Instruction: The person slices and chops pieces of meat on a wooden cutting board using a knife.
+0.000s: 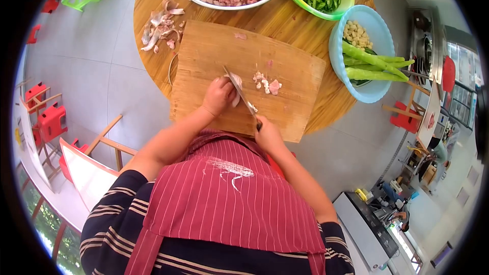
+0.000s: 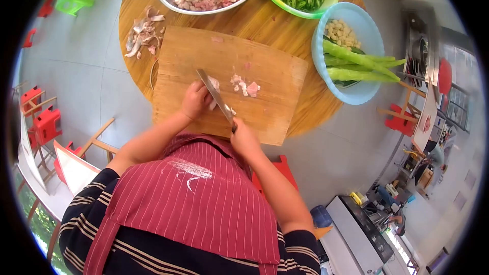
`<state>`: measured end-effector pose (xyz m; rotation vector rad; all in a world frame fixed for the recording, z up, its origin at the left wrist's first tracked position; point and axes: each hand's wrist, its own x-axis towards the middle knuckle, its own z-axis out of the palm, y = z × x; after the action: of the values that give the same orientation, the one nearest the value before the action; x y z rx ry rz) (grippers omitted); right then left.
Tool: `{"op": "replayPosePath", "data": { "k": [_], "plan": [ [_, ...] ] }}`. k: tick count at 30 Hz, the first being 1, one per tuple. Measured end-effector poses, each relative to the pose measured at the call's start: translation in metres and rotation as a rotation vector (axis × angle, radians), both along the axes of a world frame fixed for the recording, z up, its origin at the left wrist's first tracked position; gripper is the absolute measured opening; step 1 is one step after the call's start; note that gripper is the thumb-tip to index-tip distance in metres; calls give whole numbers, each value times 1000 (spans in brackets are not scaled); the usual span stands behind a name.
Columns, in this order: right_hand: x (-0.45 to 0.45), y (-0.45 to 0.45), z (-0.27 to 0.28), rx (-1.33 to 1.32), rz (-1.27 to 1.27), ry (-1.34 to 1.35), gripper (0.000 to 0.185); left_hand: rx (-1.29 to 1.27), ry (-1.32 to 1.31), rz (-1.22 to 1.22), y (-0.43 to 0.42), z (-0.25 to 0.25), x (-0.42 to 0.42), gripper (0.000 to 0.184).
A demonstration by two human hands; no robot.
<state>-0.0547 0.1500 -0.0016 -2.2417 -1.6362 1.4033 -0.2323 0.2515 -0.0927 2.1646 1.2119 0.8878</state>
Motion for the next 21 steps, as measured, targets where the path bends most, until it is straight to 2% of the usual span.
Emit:
{"op": "replayPosePath", "data": {
  "k": [2, 5, 7, 9, 10, 12, 14, 15, 17, 21],
  "plan": [
    [-17, 38, -15, 22, -66, 78, 27, 27, 2, 8, 2, 1, 1, 15],
    [-25, 85, -40, 140, -27, 196, 25, 11, 58, -38, -6, 0, 2, 12],
    [-25, 103, -39, 164, 55, 150, 25, 58, 72, -43, -4, 7, -3, 11],
    [-10, 104, -35, 130, 15, 175, 29, 66, 83, -40, -10, 10, -9, 10],
    [0, 104, -28, 85, -13, 194, 34, -18, 93, -11, -12, 15, -12, 9],
    [18, 92, -16, 169, -20, 134, 33, -112, 109, 15, -12, 23, -17, 8],
    [36, 81, -8, 48, -293, 393, 23, -217, 200, 7, -7, 32, -13, 7],
    [39, 78, 4, 44, -292, 392, 23, -221, 199, 9, -3, 36, -7, 7],
    [44, 73, 30, 27, -460, 531, 18, -104, 94, 7, 10, 40, 10, 7],
    [51, 53, 30, 30, -513, 518, 17, -121, 117, -93, 31, 29, 31, 9]
  ]
}}
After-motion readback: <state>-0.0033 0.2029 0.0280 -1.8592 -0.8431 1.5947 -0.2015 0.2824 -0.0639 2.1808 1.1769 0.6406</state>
